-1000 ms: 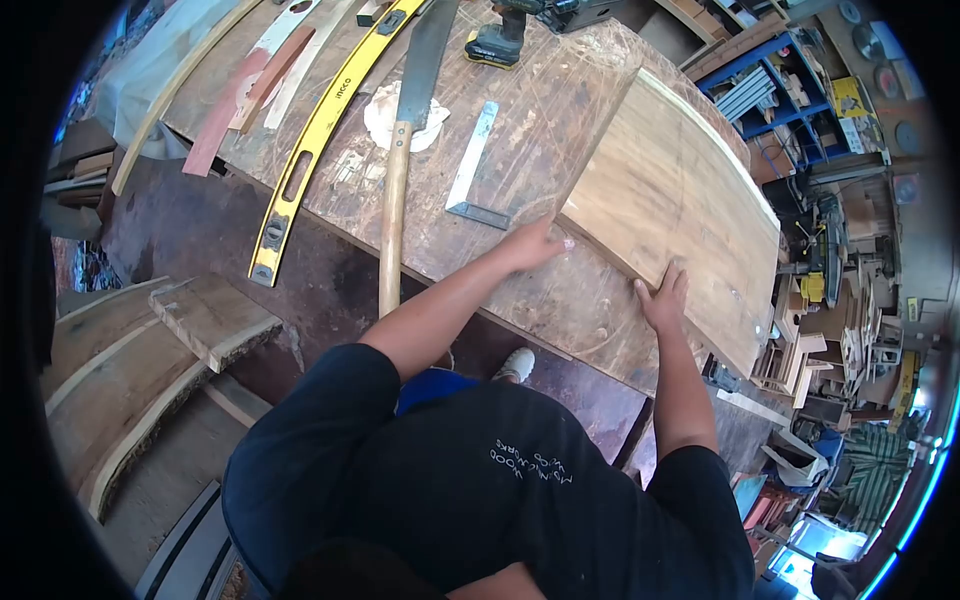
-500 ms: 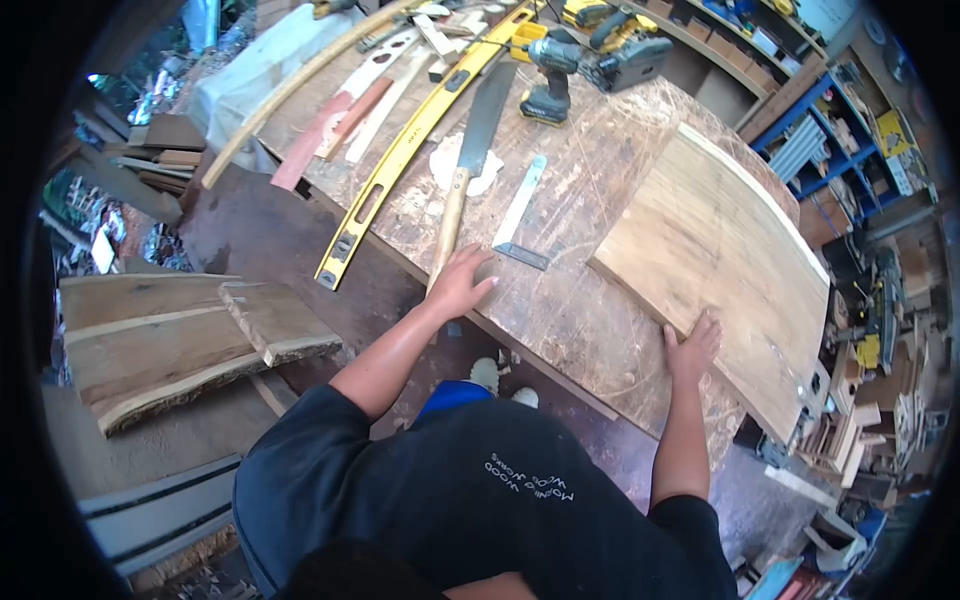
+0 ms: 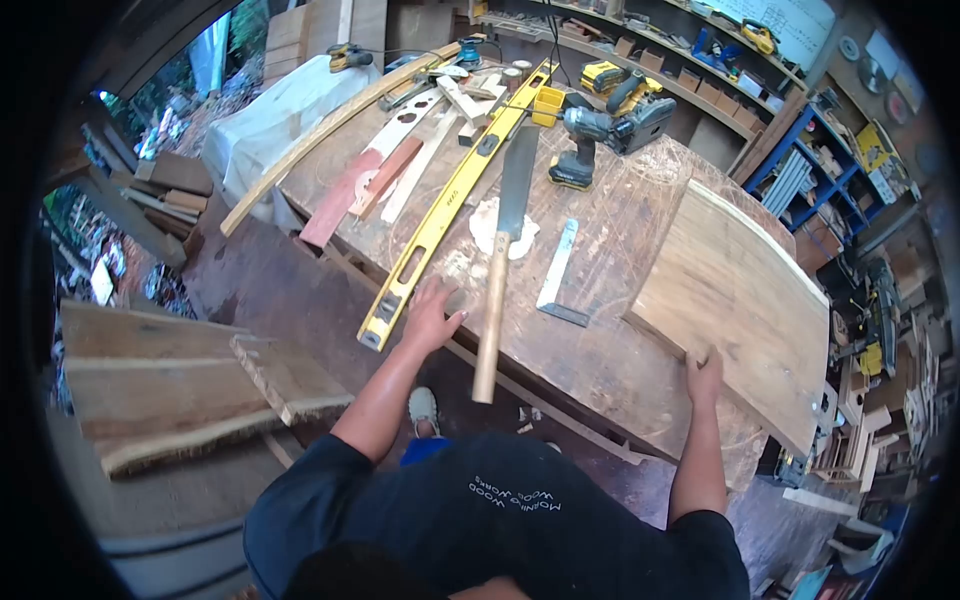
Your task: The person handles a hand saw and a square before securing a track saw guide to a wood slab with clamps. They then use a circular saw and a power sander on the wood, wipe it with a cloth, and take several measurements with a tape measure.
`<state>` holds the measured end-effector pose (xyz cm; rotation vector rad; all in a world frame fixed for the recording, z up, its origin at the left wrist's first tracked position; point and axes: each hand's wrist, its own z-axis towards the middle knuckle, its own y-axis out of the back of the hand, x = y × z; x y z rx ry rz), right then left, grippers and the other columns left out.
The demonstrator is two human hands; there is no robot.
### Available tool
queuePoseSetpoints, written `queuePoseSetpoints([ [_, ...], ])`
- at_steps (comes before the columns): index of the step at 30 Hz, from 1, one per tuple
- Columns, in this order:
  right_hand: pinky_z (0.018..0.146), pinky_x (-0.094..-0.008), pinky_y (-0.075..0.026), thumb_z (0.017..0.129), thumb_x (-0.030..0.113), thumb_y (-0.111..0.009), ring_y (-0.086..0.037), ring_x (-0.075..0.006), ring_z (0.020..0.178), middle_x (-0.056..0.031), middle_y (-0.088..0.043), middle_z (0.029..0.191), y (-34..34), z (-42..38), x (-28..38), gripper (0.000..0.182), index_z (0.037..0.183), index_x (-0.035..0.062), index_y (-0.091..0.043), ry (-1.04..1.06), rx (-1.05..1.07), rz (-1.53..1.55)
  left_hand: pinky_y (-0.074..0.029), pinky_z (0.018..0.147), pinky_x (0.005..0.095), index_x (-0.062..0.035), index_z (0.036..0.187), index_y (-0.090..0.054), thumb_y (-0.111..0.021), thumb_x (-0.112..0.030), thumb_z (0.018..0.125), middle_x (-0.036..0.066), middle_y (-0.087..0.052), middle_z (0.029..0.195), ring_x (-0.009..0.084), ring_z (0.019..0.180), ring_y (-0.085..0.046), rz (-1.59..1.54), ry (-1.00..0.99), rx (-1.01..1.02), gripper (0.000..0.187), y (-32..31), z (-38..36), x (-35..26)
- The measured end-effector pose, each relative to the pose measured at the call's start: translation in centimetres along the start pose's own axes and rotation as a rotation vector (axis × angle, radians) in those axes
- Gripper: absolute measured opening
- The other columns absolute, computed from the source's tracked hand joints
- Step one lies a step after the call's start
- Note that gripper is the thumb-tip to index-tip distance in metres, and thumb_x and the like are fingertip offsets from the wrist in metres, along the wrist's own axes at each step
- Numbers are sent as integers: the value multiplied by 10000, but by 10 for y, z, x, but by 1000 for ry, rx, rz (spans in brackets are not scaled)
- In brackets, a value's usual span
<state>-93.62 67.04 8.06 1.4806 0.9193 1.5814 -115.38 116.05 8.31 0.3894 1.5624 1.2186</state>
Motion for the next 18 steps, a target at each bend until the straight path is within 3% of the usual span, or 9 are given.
queuePoseSetpoints([
  [1,1123,-424,-263,823,323,-686,-329,-389,1351,-277,-372,1422,-9,-9,29,705,1372,-14,-400,53,7,317,-248,1128,465,-111,1308,-532,-714,-310,788,227,-330,1465,391,1363,-297,-6,-26,4,586,5,13,19],
  [3,1114,-427,-280,839,273,-673,-356,-370,1342,-283,-395,1401,-45,-45,97,636,1347,-21,-429,241,-77,26,-259,1122,469,-111,1310,-531,-742,-322,759,235,-311,1471,403,1366,-285,137,-34,30,627,14,33,58],
  [5,1119,-427,-275,832,257,-682,-340,-370,1354,-280,-392,1405,-96,-81,168,635,1352,-3,-425,290,-13,90,-268,1117,474,-108,1300,-534,-761,-328,737,238,-306,1468,411,1369,-274,102,-37,88,646,15,47,84],
  [7,1122,-449,-271,805,274,-698,-319,-406,1353,-258,-380,1421,-125,-110,243,654,1349,26,-433,415,197,160,-278,1113,474,-106,1300,-526,-765,-323,736,232,-316,1462,395,1375,-270,123,-113,143,650,15,61,91],
  [10,1120,-443,-279,803,275,-698,-320,-416,1349,-253,-357,1436,-158,-140,320,654,1361,63,-433,500,251,100,-242,1125,488,-117,1309,-513,-766,-309,732,209,-305,1479,378,1375,-276,120,-226,154,659,33,76,97],
  [13,1101,-445,-311,803,260,-693,-346,-416,1328,-251,-355,1431,-181,-149,351,638,1360,81,-438,395,287,132,-198,1135,508,-119,1308,-513,-753,-288,738,184,-289,1499,374,1369,-286,147,-288,151,641,46,94,118],
  [18,1059,-455,-359,832,160,-617,-401,-432,1261,-254,-383,1388,-188,-145,354,581,1378,118,-423,369,200,124,-306,1109,451,-96,1294,-518,-707,-198,731,162,-293,1504,374,1341,-332,-94,-296,256,602,42,124,148],
])
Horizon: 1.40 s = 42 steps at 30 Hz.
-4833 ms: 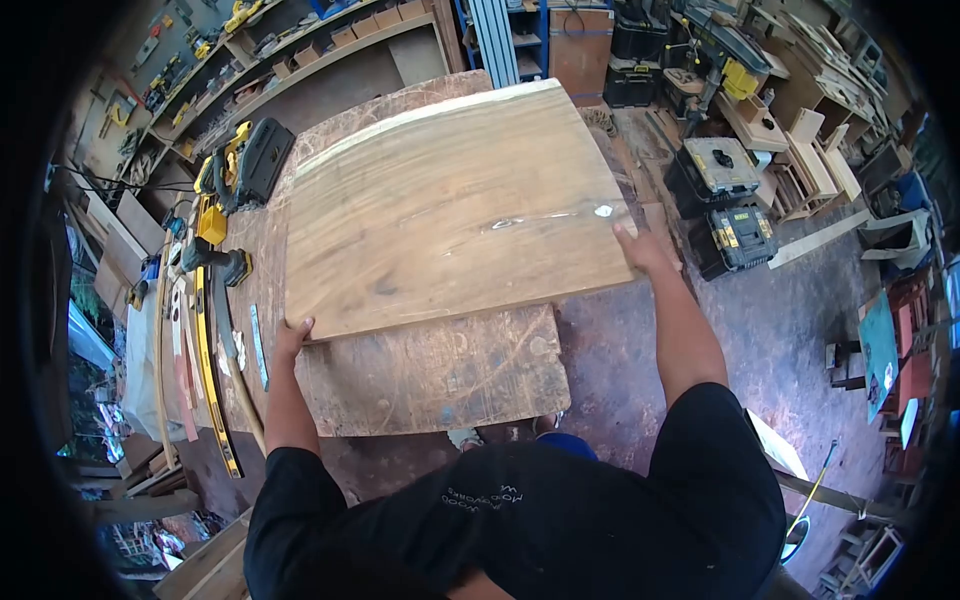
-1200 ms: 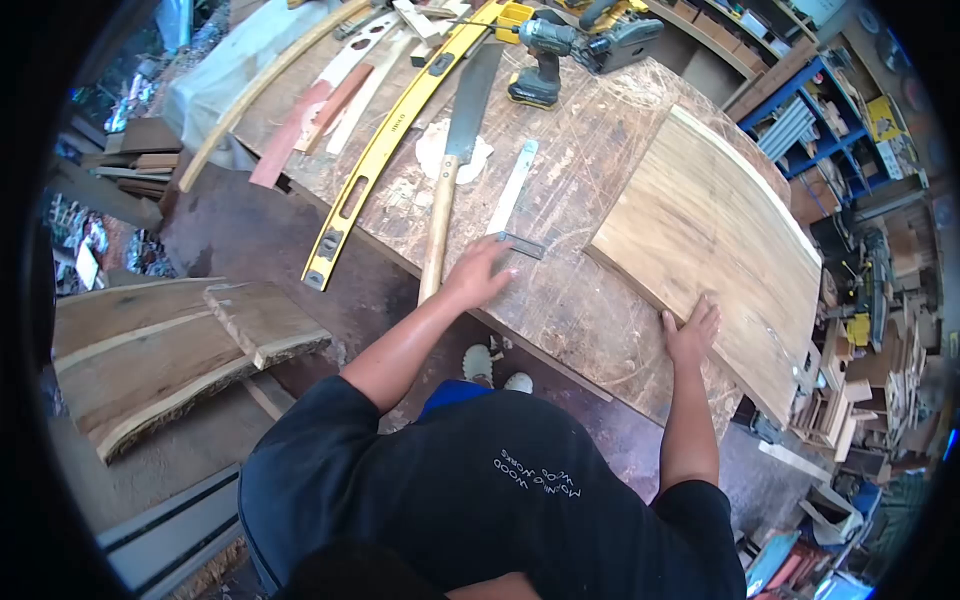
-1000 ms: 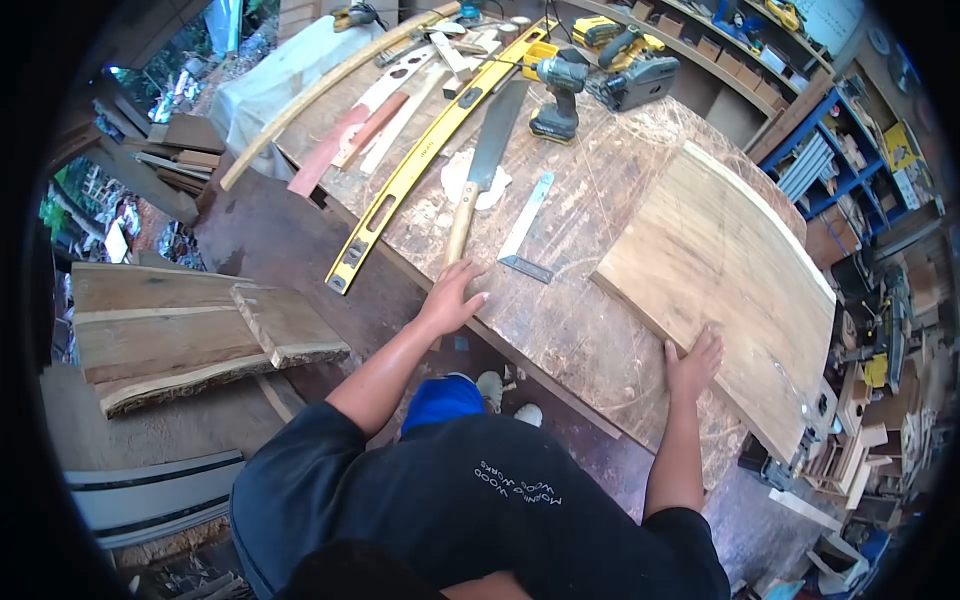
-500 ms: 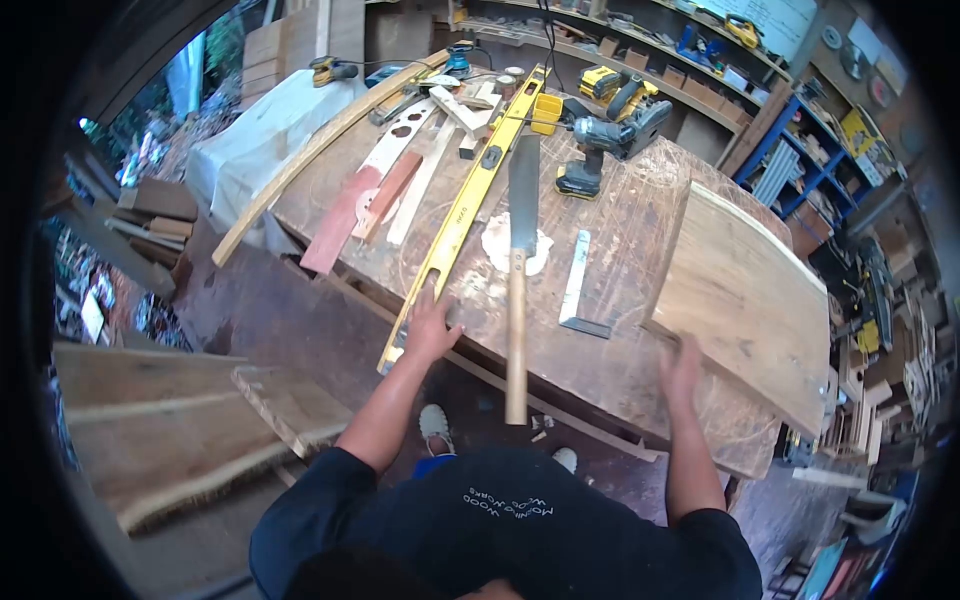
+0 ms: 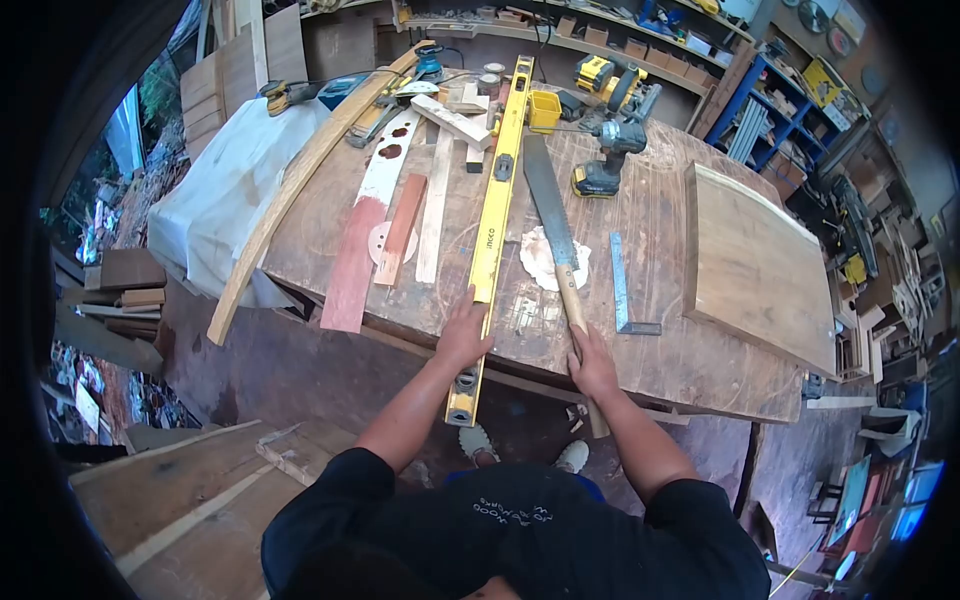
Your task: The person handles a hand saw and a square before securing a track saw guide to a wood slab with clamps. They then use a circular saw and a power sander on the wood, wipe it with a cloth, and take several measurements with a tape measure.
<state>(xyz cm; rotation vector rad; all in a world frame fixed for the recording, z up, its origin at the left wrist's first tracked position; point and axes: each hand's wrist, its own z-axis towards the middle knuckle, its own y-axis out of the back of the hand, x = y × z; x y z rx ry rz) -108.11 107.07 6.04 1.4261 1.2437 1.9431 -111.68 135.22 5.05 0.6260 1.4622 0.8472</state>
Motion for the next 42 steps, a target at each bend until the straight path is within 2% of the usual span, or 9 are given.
queuePoseSetpoints([
  [3,1046,-457,-372,837,97,-563,-411,-441,1242,-266,-382,1381,-1,1,7,565,1383,120,-418,-3,-7,-15,-360,1080,414,-78,1263,-540,-680,-162,721,159,-315,1493,358,1319,-375,-28,80,-72,566,9,23,17],
  [4,1046,-459,-372,835,92,-559,-413,-446,1238,-271,-383,1377,-1,2,9,565,1382,121,-420,-6,-4,-30,-370,1071,408,-64,1230,-563,-658,-145,727,160,-355,1470,345,1297,-407,-18,44,-140,518,13,30,24],
  [9,1048,-467,-369,831,81,-548,-420,-457,1225,-283,-389,1366,-4,3,5,562,1378,124,-428,4,-12,-49,-357,1079,419,-53,1224,-558,-662,-136,762,173,-385,1442,363,1309,-381,-37,18,-80,481,22,57,46],
  [11,1048,-471,-366,830,83,-546,-423,-453,1224,-282,-392,1365,-4,4,4,556,1374,127,-436,32,-34,-72,-358,1077,423,-61,1235,-546,-666,-149,768,176,-397,1431,360,1300,-392,-4,-32,-151,489,13,58,52],
  [26,1039,-480,-369,833,97,-551,-427,-437,1225,-254,-404,1359,2,5,6,539,1361,144,-451,20,-24,-77,-394,1039,414,-75,1184,-571,-663,-151,780,152,-439,1406,343,1246,-451,13,-43,-201,421,14,58,47],
  [30,1039,-478,-370,837,107,-549,-425,-435,1231,-251,-407,1359,4,4,10,533,1360,148,-455,-22,-17,-83,-373,1061,427,-71,1188,-565,-670,-150,775,170,-433,1399,352,1277,-417,-24,-42,-180,433,13,59,49],
  [42,1028,-473,-372,827,85,-569,-445,-423,1197,-247,-424,1338,-1,2,7,548,1361,129,-452,48,-66,-111,-388,1047,425,-80,1202,-562,-655,-156,787,147,-423,1417,331,1282,-415,-21,-13,-173,432,16,56,45],
])
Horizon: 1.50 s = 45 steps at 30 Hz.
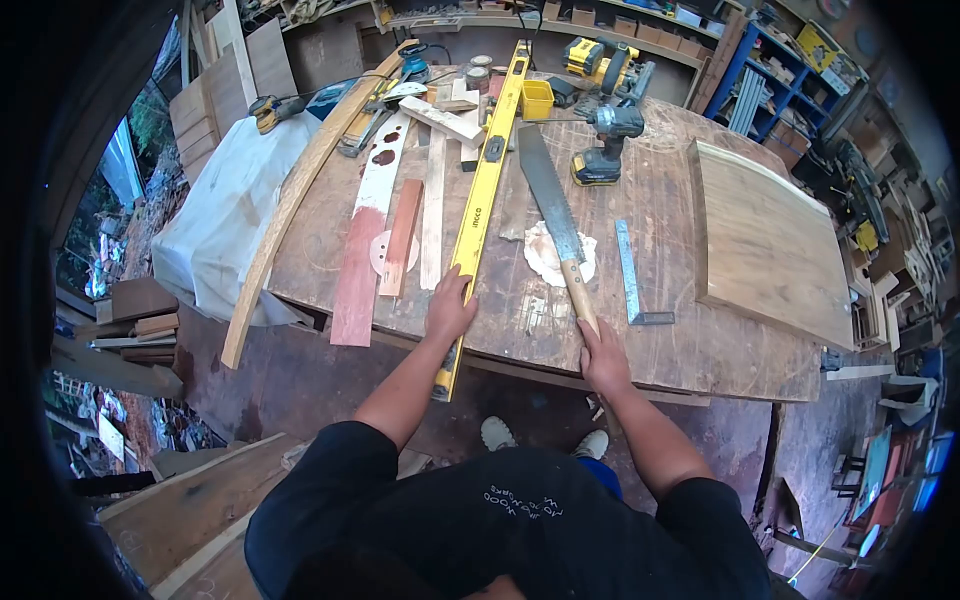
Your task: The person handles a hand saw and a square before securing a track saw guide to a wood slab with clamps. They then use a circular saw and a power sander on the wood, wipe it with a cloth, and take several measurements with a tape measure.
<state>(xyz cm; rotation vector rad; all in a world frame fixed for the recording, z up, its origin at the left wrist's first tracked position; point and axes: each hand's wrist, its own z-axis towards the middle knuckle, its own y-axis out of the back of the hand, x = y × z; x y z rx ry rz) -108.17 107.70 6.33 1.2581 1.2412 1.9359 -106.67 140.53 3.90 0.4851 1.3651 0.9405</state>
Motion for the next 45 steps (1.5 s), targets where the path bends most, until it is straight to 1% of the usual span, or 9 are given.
queuePoseSetpoints([
  [12,1116,-418,-302,817,246,-663,-308,-411,1360,-253,-314,1467,6,-3,-14,721,1455,173,-335,-59,215,111,-368,1066,403,-76,1213,-570,-644,-169,798,148,-434,1416,333,1278,-424,15,12,-7,431,1,-5,0],
  [21,1099,-380,-333,868,300,-650,-402,-337,1327,-209,-394,1443,79,-103,-98,701,1446,72,-326,-46,255,342,-380,1025,440,-124,1279,-547,-635,-143,741,168,-471,1392,379,1218,-463,361,127,-133,545,-34,-39,-9],
  [23,1090,-384,-342,872,296,-649,-417,-341,1316,-210,-414,1428,102,-152,-141,678,1439,83,-344,-124,201,362,-400,971,466,-129,1275,-551,-624,-132,728,199,-537,1287,390,1171,-492,308,225,-100,552,-20,-76,-57],
  [24,1088,-388,-343,871,295,-651,-421,-342,1313,-210,-425,1420,114,-178,-166,671,1435,86,-353,-164,144,371,-417,911,490,-98,1193,-580,-637,-139,708,228,-583,1125,407,1089,-526,436,66,-338,490,-41,-97,-51],
  [25,1085,-393,-344,871,294,-653,-425,-343,1310,-210,-436,1411,126,-211,-192,664,1431,89,-362,-221,78,377,-408,923,497,-84,1167,-589,-660,-155,706,238,-580,1101,416,1085,-522,283,178,-167,473,-40,-112,-66],
  [26,1075,-402,-353,877,293,-644,-436,-350,1298,-208,-467,1385,137,-245,-218,638,1421,89,-380,-267,-14,412,-296,1055,534,-23,1219,-555,-701,-164,714,226,-550,1238,402,1177,-486,334,165,-216,544,-54,-132,-75],
  [30,1009,-390,-417,883,262,-640,-534,-325,1195,-196,-555,1287,160,-385,-327,555,1366,63,-452,-615,-202,400,-359,1020,495,-24,1264,-525,-751,-179,709,227,-445,1366,414,1261,-407,352,118,-169,619,-90,-173,-186],
  [35,977,-360,-453,910,176,-622,-583,-274,1142,-193,-588,1244,185,-518,-409,477,1341,37,-472,-870,-501,445,-204,1130,512,-44,1398,-394,-643,-131,775,268,-285,1478,419,1372,-270,144,-342,-230,676,-178,-110,-311],
  [45,864,-341,-506,915,120,-575,-656,-224,982,-157,-675,1080,247,-601,-436,302,1194,7,-596,-1158,-689,225,-219,1134,490,-81,1404,-389,-634,-92,807,255,-274,1486,420,1383,-243,-78,-705,71,646,-327,-54,-576],
])
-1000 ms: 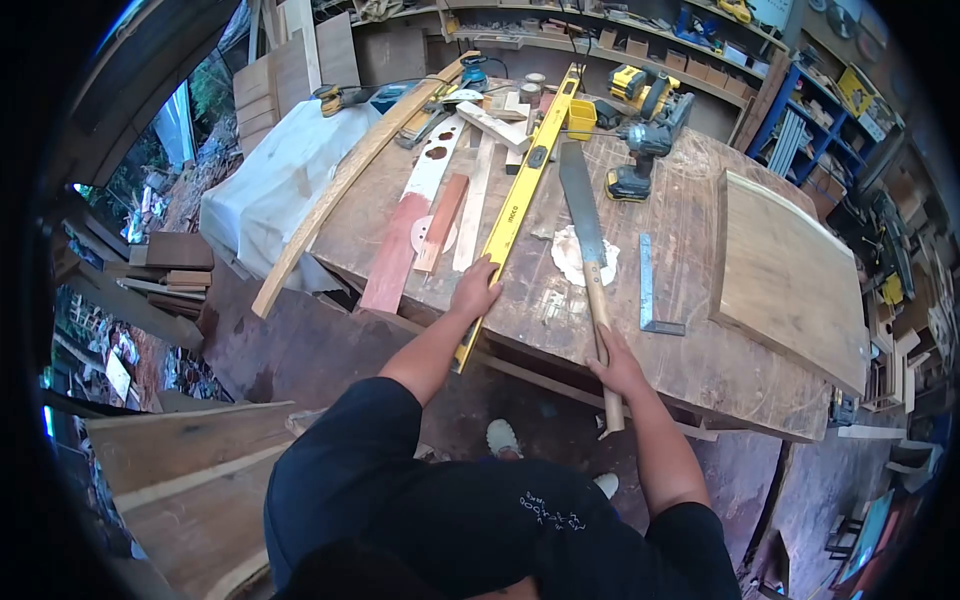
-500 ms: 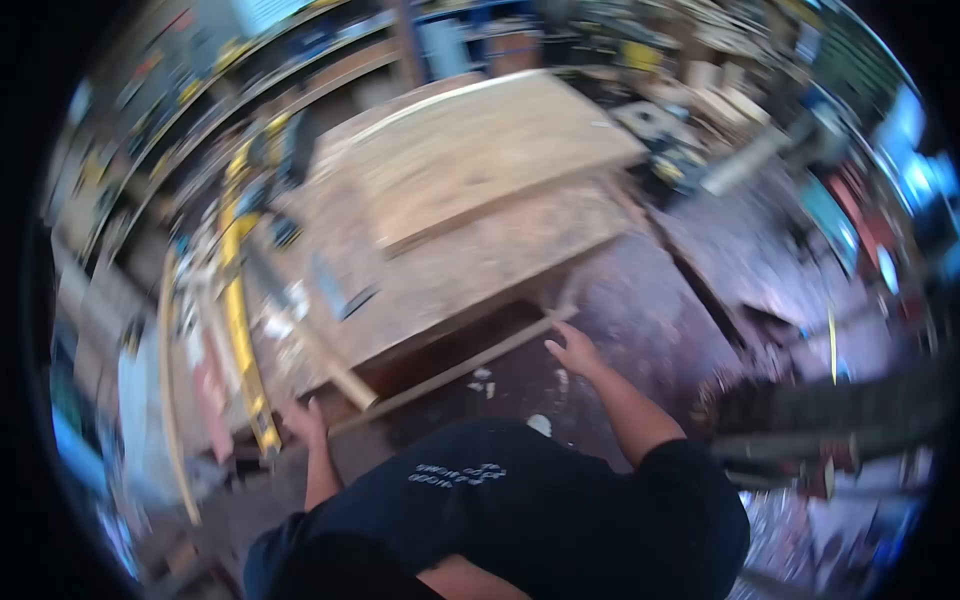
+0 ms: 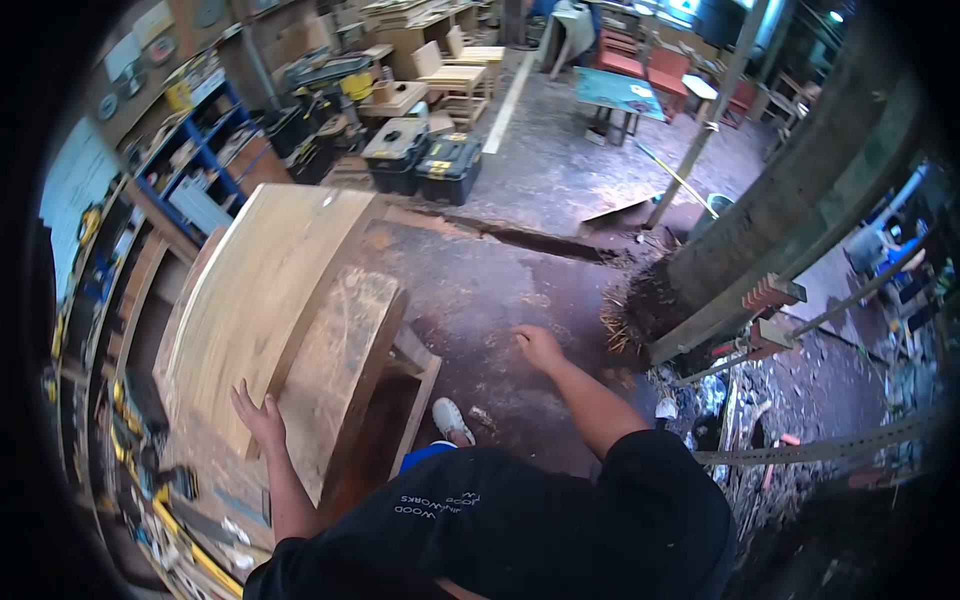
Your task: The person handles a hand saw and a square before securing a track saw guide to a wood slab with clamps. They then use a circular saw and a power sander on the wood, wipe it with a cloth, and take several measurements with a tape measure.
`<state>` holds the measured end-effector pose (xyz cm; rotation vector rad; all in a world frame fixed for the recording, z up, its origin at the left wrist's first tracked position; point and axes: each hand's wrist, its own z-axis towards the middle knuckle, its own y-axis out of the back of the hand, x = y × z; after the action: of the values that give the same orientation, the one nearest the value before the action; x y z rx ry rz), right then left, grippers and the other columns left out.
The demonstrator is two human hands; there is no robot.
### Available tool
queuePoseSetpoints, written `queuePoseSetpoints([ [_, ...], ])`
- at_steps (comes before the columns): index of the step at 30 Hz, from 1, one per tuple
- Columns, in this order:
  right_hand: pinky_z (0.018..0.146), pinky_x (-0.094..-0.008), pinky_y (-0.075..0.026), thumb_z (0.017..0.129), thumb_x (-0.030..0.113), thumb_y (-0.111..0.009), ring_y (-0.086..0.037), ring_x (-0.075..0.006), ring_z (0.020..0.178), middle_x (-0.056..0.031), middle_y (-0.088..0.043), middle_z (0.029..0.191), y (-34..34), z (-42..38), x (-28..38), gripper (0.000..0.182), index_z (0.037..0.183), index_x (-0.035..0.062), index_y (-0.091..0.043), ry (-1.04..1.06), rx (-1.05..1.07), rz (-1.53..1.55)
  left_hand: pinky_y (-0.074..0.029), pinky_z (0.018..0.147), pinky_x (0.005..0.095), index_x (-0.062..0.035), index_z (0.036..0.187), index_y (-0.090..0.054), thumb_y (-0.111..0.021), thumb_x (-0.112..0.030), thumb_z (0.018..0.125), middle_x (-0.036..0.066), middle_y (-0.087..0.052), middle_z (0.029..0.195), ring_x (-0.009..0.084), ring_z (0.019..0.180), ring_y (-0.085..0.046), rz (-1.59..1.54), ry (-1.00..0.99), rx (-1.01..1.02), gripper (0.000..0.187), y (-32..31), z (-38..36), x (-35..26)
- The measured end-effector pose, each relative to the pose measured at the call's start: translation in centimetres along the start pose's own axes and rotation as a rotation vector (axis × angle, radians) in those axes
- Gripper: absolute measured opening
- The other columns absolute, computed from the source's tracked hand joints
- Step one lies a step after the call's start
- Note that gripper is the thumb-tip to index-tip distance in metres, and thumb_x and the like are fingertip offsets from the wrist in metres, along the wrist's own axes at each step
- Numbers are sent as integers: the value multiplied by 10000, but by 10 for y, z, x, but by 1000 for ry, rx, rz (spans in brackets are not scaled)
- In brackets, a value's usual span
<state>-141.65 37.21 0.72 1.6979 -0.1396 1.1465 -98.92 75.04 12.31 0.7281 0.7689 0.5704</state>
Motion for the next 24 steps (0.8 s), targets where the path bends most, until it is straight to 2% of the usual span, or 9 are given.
queuePoseSetpoints([
  [2,774,-314,-526,905,98,-568,-675,-181,838,-136,-695,1005,17,0,-7,239,1114,7,-639,-240,-22,234,-224,1133,486,-80,1406,-387,-645,-125,809,252,-284,1484,416,1383,-250,17,-11,75,652,-47,35,1],
  [4,735,-343,-526,881,150,-606,-685,-230,795,-114,-699,956,27,6,-47,201,1046,63,-680,-282,-126,259,-230,1132,481,-78,1408,-386,-657,-157,811,248,-294,1482,412,1383,-258,47,-10,147,661,-91,66,-2],
  [6,694,-365,-525,856,185,-635,-680,-231,731,-130,-695,906,38,7,-97,194,994,60,-690,-171,-278,81,-231,1129,502,-97,1439,-358,-635,-292,845,231,-300,1490,400,1385,-271,194,12,368,684,-128,111,-14],
  [8,689,-391,-521,837,252,-650,-674,-264,724,-143,-694,884,66,-3,-93,226,932,53,-695,-502,-309,12,-214,1129,523,-116,1458,-332,-593,-364,869,216,-273,1508,390,1398,-248,181,21,473,690,-184,157,-10],
  [12,708,-411,-518,798,353,-686,-663,-351,754,-163,-683,804,93,-12,-118,317,810,36,-691,-671,-377,-318,-120,1137,574,-166,1499,-255,-466,-528,918,179,-170,1558,362,1442,-135,327,92,625,716,-229,220,-71],
  [19,793,-418,-507,834,406,-666,-677,-318,850,-162,-699,864,97,26,-186,397,933,23,-695,-918,-78,-288,-20,1146,563,-172,1507,-235,-404,-575,926,173,-104,1576,342,1462,-35,316,165,606,726,-321,293,-145],
  [21,779,-409,-512,841,399,-667,-672,-319,878,-164,-699,874,108,66,-202,395,987,33,-694,-982,182,-252,-17,1142,571,-180,1508,-235,-401,-573,927,174,-99,1576,340,1462,-37,336,197,603,721,-338,303,-156],
  [23,765,-397,-519,853,394,-658,-668,-300,886,-169,-692,907,119,114,-188,418,1053,27,-668,-934,50,-73,-32,1145,562,-163,1501,-254,-401,-572,927,183,-140,1565,352,1456,-73,371,226,571,721,-346,306,-172],
  [24,765,-397,-519,853,394,-658,-668,-300,886,-169,-692,907,112,147,-249,418,1053,27,-668,-879,93,-91,-47,1149,553,-147,1495,-272,-400,-572,926,193,-181,1554,363,1449,-109,392,239,553,721,-349,307,-176],
])
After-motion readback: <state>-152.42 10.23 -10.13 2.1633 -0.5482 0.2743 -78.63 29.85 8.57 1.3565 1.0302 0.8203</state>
